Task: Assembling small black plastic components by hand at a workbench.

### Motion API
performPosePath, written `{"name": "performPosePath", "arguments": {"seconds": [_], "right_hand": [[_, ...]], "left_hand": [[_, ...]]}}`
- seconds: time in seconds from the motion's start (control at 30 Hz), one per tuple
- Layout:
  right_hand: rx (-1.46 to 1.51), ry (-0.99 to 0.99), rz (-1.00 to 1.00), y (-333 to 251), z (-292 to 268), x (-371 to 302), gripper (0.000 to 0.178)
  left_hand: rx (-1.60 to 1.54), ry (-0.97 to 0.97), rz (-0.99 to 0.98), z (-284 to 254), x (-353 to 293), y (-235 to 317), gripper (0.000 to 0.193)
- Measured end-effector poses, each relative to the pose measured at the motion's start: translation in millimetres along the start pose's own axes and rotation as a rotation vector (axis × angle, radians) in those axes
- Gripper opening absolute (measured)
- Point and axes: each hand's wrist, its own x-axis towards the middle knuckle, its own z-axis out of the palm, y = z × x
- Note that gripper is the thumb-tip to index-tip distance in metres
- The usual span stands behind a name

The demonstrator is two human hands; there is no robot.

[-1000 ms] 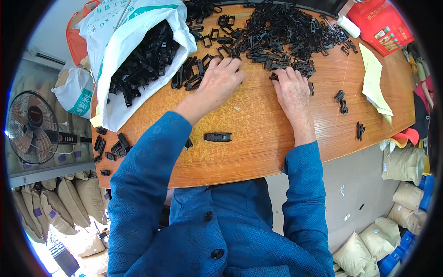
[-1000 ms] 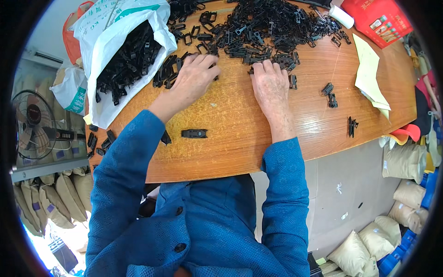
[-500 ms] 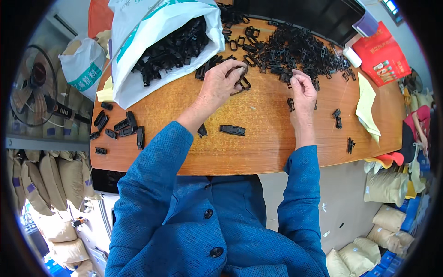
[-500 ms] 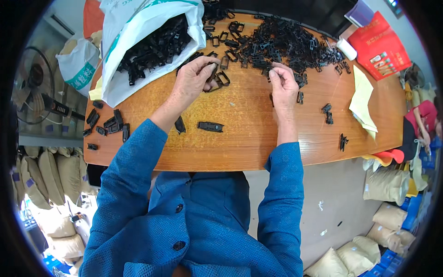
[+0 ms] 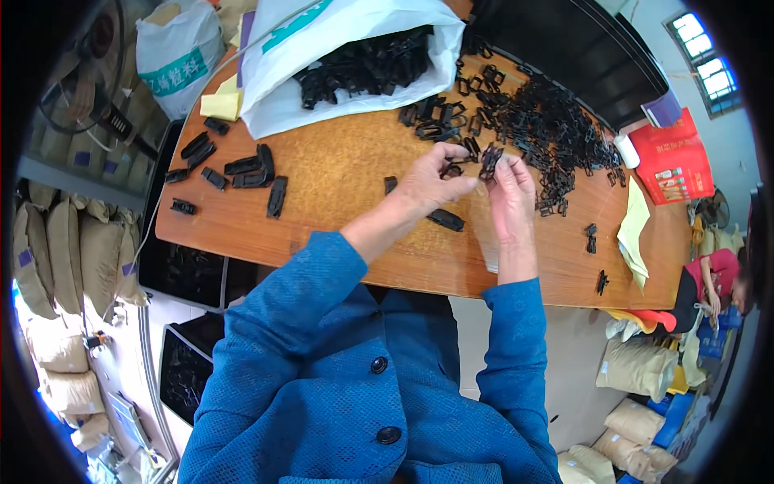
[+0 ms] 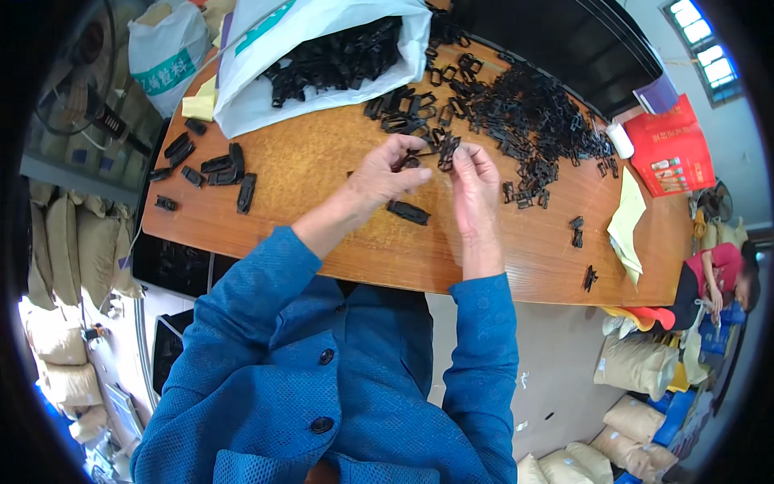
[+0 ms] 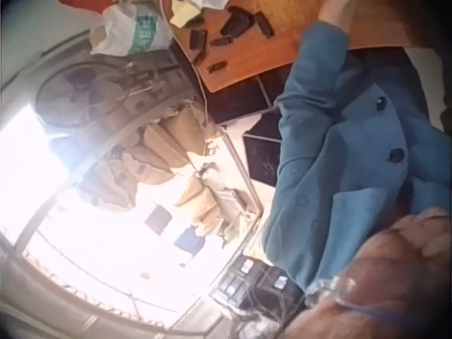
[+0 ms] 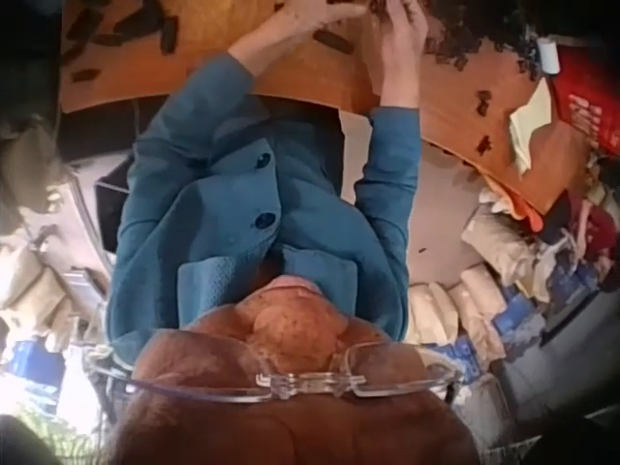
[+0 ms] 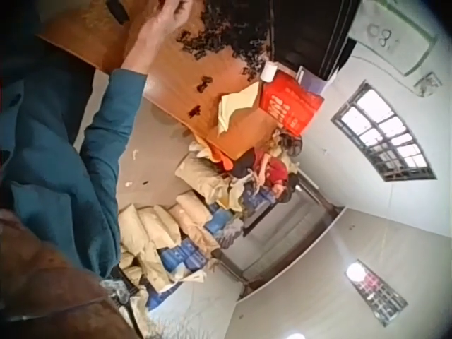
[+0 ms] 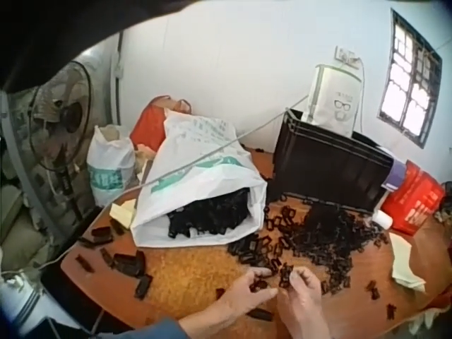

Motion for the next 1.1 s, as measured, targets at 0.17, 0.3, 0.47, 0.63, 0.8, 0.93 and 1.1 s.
{"name": "performPosePath", "arguments": {"seconds": [0.17, 0.3, 0.47, 0.63, 0.8, 0.93, 1.1], "right_hand": [[-0.252, -0.014, -0.032, 19, 30, -19, 0.009], [-0.647, -0.071, -0.196, 14, 51, -26, 0.011], [-0.518, -0.081, -0.079, 11, 52, -31, 0.01], [-0.149, 0.001, 0.151, 6, 50, -34, 0.006], [-0.08, 0.164, 0.089, 12, 53, -32, 0.006], [-0.357, 0.205, -0.06, 20, 46, -27, 0.004], [0.094, 0.215, 0.108, 22, 33, -11, 0.006]], "left_hand": [[0.039, 0.125, 0.153, -2, -2, -18, 0.029], [0.377, 0.182, 0.199, -14, -16, -21, 0.03], [0.34, 0.075, 0.284, -20, -31, -9, 0.035], [0.258, 0.035, 0.324, -21, -35, -6, 0.036], [0.237, 0.028, 0.406, -15, -21, -15, 0.03], [0.229, -0.045, 0.355, -9, -6, -17, 0.019], [-0.04, -0.165, 0.185, -11, 9, -20, 0.016]]}}
